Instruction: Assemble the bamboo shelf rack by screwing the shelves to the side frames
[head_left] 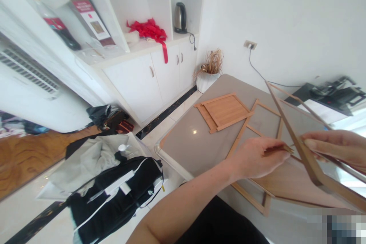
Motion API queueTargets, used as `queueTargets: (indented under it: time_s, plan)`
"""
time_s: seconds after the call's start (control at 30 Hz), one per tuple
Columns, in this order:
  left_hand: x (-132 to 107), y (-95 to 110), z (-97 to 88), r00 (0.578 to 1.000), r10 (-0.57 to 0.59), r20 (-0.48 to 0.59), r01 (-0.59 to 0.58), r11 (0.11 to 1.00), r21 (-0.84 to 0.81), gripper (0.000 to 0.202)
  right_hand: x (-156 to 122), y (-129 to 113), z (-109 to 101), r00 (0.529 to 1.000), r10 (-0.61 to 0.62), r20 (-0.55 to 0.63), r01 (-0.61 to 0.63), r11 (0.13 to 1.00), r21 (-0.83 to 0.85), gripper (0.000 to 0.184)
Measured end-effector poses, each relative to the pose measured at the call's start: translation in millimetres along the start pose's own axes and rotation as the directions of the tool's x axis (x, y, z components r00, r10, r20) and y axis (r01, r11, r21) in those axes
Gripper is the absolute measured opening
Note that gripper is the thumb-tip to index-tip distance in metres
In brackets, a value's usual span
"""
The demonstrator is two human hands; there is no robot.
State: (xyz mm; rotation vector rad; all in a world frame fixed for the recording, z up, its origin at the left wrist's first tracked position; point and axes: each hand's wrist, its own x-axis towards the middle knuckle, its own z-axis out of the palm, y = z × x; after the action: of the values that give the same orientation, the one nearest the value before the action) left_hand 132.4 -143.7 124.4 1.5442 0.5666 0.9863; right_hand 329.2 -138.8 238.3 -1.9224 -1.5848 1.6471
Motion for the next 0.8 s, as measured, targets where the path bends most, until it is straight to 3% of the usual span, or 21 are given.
queueTargets:
  time_s: [0.27, 0.43, 0.8]
  plan:
    - [0.9, -0.1, -0.7, 1.0, 0.008, 0.005, -0.008, 1.0, -0.001, 0.034, 1.3, 2.9, 1.5, 0.998, 0.042, -0.043, -0.038, 0.995, 0.087, 0.022]
    - [1.0, 0.8, -2.9, 1.0, -0.005, 0.017, 0.004, 1.0, 0.029, 0.033, 4.6, 11.7, -5.0, 0.999, -0.01, -0.044, 0.012, 0.999, 0.047, 0.038]
    - [1.4, 2.3, -3.4, 1.0, -0.012, 0.005, 0.012, 1.0, 0.02, 0.033, 2.5, 12.0, -6.0, 1.0, -0.003, -0.024, 0.005, 0.996, 0.084, 0.035]
